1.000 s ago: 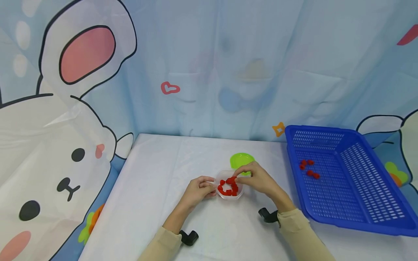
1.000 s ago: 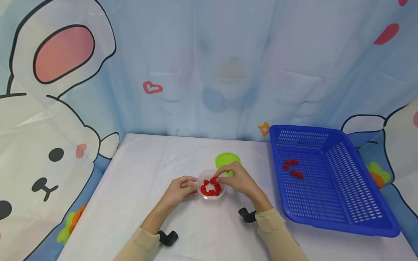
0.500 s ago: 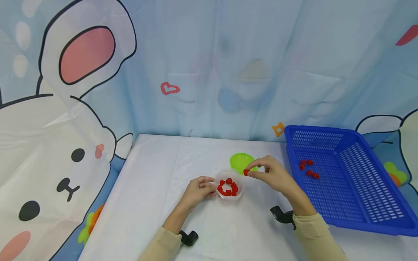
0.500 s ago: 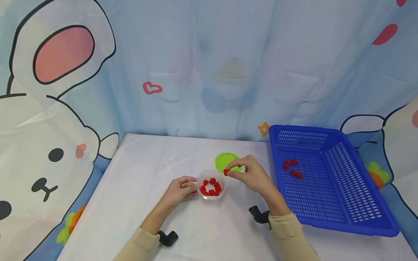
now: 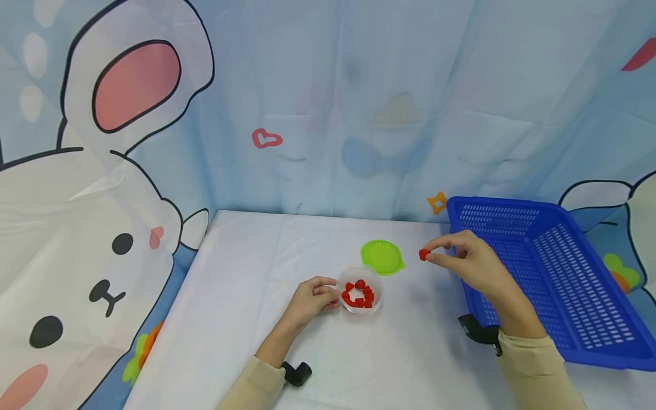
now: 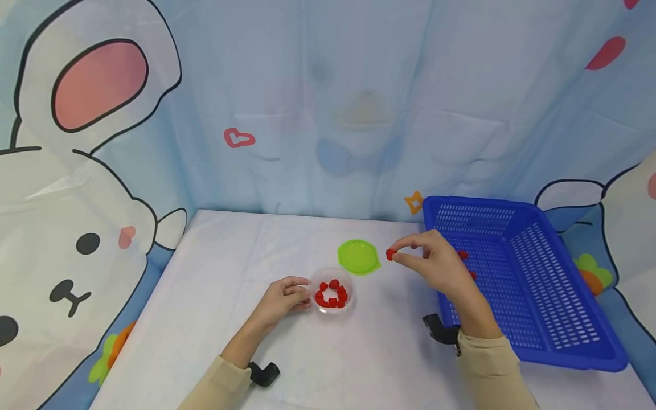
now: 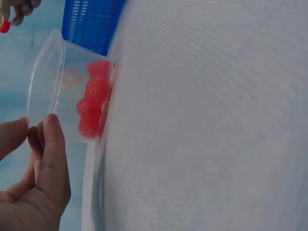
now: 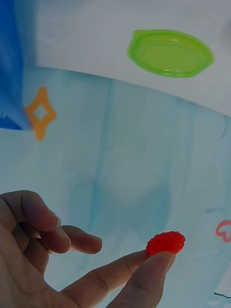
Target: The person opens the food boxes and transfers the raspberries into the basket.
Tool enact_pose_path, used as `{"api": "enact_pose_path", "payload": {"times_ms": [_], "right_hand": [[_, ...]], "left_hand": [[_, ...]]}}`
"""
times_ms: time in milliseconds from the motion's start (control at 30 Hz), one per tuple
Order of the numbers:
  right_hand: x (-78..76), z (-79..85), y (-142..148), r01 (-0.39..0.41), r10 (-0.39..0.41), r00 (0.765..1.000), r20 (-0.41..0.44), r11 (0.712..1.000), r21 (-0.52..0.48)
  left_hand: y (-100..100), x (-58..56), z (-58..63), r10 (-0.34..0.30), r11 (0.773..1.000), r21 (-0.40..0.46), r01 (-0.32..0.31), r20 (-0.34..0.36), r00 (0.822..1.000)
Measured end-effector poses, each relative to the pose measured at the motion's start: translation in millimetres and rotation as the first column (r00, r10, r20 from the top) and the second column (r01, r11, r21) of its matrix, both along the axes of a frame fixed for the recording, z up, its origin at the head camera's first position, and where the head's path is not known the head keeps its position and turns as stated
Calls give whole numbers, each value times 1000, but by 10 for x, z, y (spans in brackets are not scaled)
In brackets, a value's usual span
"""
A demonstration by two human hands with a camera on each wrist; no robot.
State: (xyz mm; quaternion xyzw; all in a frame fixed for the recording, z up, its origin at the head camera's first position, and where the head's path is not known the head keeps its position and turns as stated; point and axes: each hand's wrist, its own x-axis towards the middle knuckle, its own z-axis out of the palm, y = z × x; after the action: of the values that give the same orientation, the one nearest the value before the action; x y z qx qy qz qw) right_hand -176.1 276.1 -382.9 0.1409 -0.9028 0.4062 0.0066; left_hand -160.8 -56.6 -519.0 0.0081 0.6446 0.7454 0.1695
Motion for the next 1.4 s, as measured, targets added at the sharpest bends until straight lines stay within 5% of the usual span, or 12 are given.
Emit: {"api": "enact_pose_path", "payload": {"times_ms": [300, 567, 833, 1400], "right_hand": [[-57, 126, 436, 83, -85, 994, 62, 996, 40], [-195, 34, 802, 142, -150, 983, 106, 987, 79], [-428, -171, 1162, 231, -224, 943, 248, 973, 0], [-746, -688, 1752, 327, -325, 844, 426, 942, 72]], "left_hand": [[0, -7, -11, -1, 1000, -4, 1, 1, 1000], [1, -12, -16, 3, 1000, -6, -3, 8, 1000], [0, -5, -8, 2, 1000, -5, -2, 8, 1000], [4, -18, -20, 5, 1000, -4, -5, 11, 1000]]}}
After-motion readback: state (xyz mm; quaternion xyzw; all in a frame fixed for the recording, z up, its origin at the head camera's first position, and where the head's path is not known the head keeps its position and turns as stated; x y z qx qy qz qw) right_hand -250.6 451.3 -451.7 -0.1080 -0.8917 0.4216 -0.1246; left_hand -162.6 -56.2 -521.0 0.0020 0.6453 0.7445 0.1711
